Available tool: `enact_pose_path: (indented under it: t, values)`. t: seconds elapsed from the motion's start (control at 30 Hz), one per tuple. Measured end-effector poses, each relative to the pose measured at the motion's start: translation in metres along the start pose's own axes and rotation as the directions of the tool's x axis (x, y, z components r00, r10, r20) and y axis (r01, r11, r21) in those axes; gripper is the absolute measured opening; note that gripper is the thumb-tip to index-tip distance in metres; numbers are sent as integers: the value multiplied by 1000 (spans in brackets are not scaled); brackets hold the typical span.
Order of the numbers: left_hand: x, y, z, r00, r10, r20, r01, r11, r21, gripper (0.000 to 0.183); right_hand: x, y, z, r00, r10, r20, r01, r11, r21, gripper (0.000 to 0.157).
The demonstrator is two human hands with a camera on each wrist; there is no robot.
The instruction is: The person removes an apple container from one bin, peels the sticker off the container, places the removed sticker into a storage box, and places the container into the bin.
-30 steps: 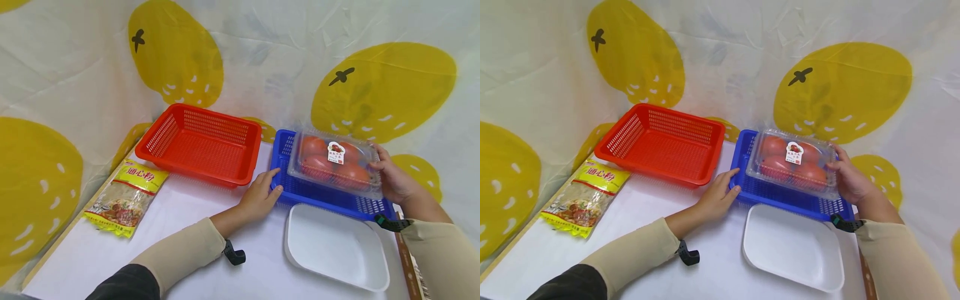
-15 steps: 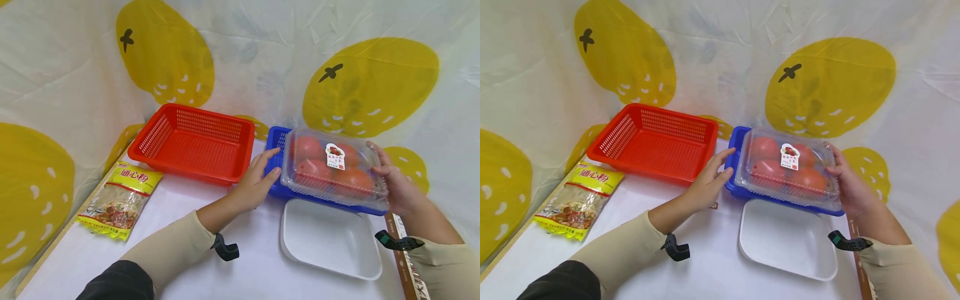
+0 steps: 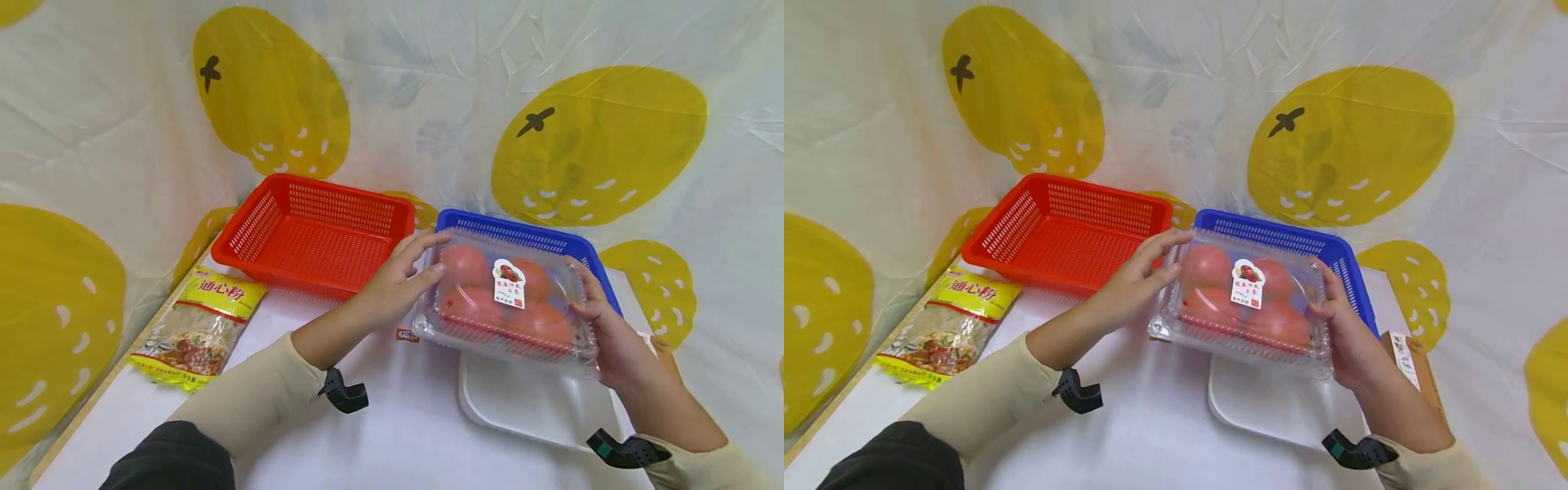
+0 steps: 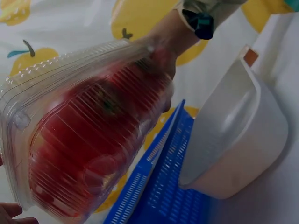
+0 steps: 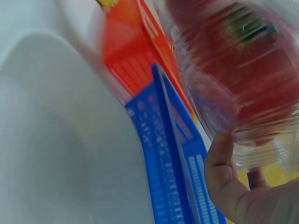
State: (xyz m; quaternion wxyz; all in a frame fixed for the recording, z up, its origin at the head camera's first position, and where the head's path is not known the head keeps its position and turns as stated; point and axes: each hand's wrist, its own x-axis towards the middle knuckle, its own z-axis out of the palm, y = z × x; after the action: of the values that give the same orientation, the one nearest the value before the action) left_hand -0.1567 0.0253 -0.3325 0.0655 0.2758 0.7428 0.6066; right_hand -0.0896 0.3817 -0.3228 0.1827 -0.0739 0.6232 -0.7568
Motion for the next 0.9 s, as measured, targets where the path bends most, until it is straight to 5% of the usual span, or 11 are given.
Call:
enact_pose_path:
  t: [0.33, 0.67, 0.9]
  values:
    - [-29, -3, -20, 998, -54, -45, 52, 998, -41, 49, 3, 14, 49, 998, -58, -7, 57, 995, -76, 69]
    - [-78, -7, -58, 990, -61, -129, 52, 996, -70, 49, 18, 39, 118, 994, 39, -104, -41, 999, -20, 79]
    - [-113, -27, -87, 979, -77, -188, 63, 995, -80, 46, 34, 65, 160, 988, 77, -133, -73, 997, 37, 84]
